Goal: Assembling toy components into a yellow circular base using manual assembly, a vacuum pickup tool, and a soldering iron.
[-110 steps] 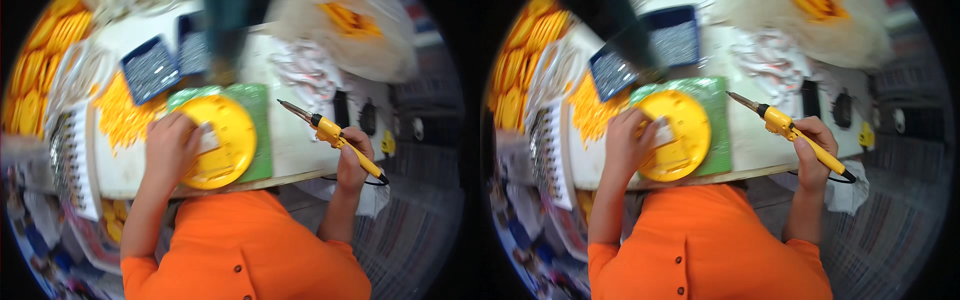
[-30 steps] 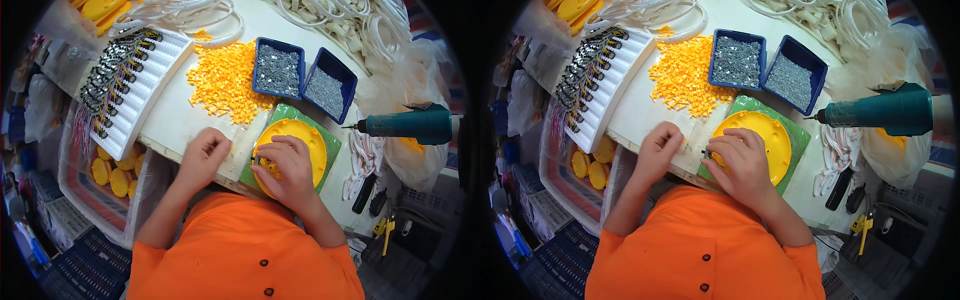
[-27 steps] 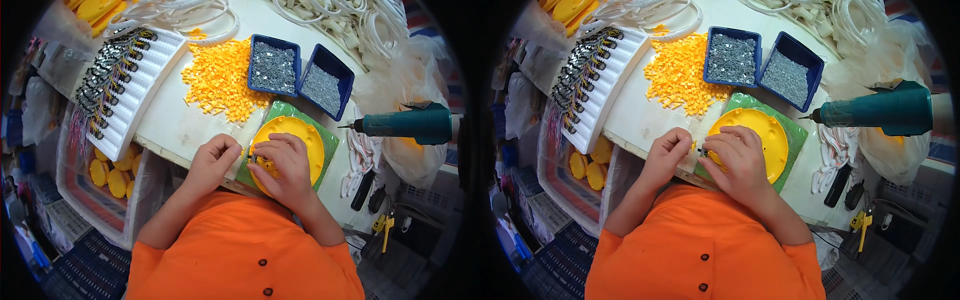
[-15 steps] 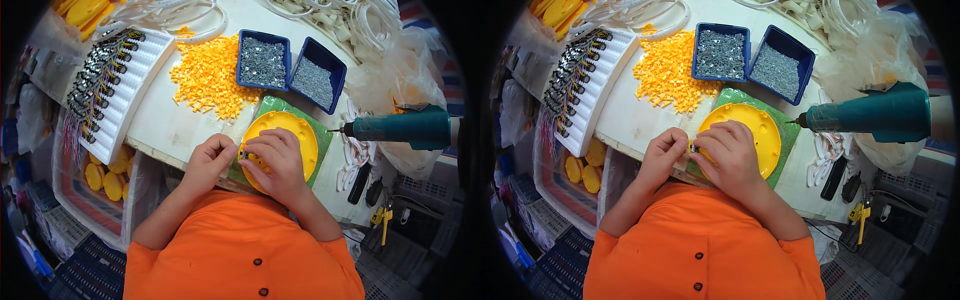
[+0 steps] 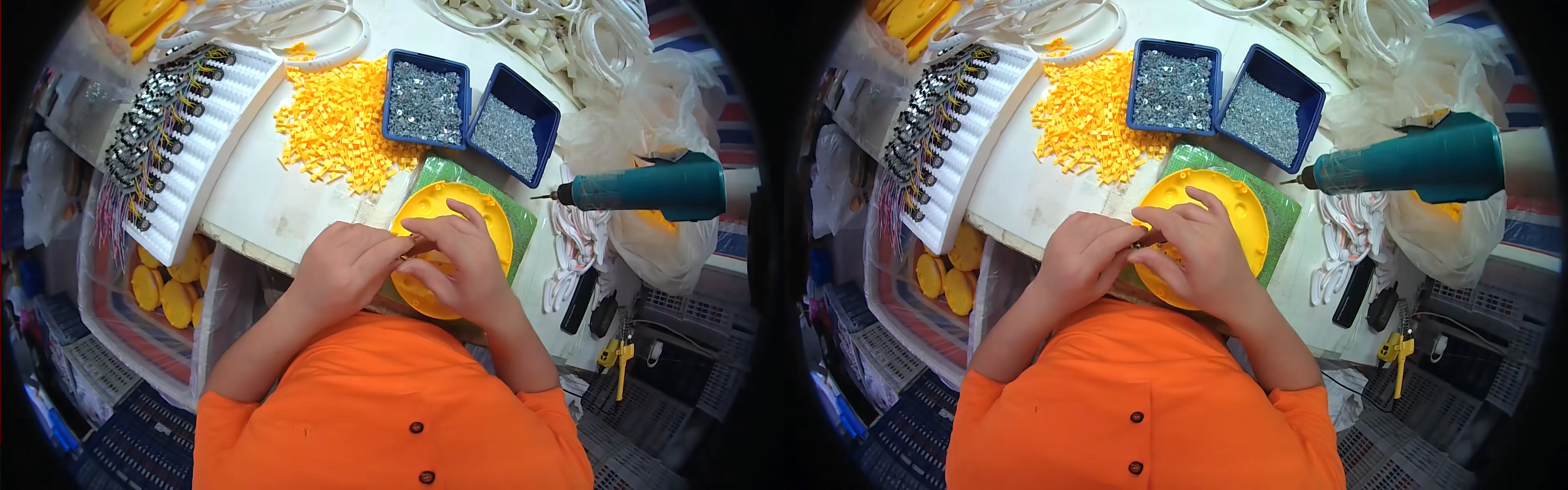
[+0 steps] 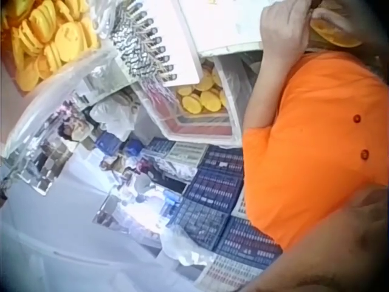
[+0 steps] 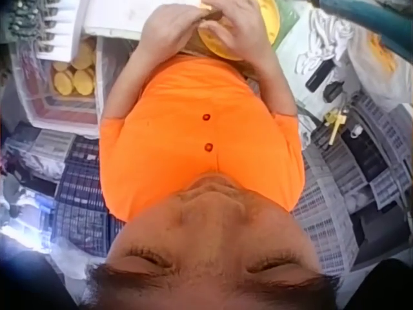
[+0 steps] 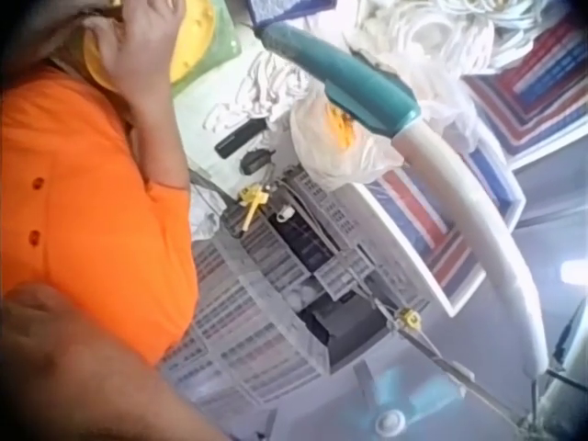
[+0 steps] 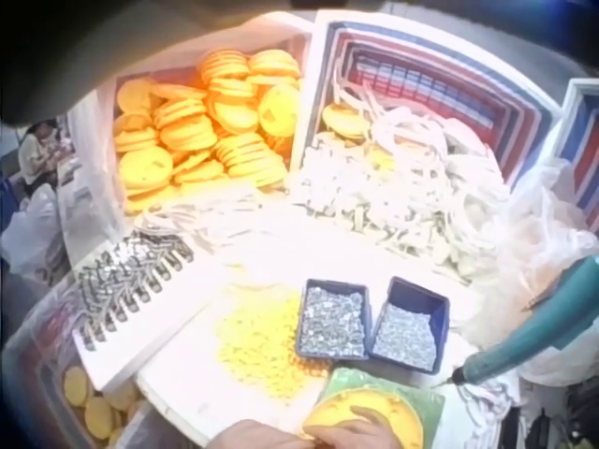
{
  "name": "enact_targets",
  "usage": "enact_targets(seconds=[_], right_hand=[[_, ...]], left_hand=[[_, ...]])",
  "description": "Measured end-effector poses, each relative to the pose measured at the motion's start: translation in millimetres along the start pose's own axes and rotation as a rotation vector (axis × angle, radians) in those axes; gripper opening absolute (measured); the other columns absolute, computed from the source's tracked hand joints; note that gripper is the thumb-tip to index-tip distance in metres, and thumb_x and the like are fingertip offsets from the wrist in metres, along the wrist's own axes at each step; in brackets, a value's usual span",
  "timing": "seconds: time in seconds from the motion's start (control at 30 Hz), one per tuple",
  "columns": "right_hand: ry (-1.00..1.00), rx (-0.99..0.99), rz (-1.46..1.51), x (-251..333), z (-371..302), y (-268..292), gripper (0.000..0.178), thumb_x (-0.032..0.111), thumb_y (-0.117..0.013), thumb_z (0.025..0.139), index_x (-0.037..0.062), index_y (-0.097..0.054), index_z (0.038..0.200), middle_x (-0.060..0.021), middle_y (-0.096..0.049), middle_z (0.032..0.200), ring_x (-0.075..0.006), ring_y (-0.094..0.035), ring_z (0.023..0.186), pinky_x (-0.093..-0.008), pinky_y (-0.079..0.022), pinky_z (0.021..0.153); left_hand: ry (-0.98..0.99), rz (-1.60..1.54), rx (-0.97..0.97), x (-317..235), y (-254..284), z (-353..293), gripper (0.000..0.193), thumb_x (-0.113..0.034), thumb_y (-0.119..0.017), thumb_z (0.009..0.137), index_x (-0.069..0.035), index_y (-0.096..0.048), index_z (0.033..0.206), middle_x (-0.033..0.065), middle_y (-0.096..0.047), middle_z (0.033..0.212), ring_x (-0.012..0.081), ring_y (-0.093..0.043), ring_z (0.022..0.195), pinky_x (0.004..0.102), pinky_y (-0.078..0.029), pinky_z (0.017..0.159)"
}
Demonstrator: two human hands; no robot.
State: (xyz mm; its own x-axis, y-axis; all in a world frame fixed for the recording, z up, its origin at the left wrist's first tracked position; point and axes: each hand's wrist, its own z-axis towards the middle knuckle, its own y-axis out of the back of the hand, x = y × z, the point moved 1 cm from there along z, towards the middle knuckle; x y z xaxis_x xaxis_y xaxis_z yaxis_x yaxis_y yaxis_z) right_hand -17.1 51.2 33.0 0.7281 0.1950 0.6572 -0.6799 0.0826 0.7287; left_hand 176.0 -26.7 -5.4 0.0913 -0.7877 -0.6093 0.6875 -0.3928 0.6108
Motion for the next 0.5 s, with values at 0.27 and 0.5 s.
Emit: enact_targets(seconds=[0.27, 0.5], right_hand=[[0.118, -0.023, -0.167, 1.1, -5.1, -4.6, 0.038, 0.022, -0.085, 0.076, 0.0095, -0.070, 0.108, -0.0066, -0.070, 0.106, -0.0281, -0.064, 0.105, -0.0476, -0.045, 0.101], [0.118, -0.121, -0.228, -4.5, -1.5, -14.0, 0.031, 0.017, -0.084, 0.074, 0.0093, -0.070, 0.101, -0.0058, -0.068, 0.103, -0.0300, -0.062, 0.106, -0.0462, -0.047, 0.096]], left_hand=[[0.817, -0.775, -0.042, -8.3, -19.6, -10.6, 0.022, -0.004, -0.066, 0.098, -0.001, -0.063, 0.120, 0.0005, -0.067, 0.088, 0.0026, -0.058, 0.075, 0.0166, -0.046, 0.067], [0.724, -0.507, -0.116, 1.3, -22.6, -17.2, 0.023, -0.009, -0.065, 0.100, 0.003, -0.064, 0.119, 0.0065, -0.071, 0.088, 0.0072, -0.064, 0.075, 0.0237, -0.053, 0.068]])
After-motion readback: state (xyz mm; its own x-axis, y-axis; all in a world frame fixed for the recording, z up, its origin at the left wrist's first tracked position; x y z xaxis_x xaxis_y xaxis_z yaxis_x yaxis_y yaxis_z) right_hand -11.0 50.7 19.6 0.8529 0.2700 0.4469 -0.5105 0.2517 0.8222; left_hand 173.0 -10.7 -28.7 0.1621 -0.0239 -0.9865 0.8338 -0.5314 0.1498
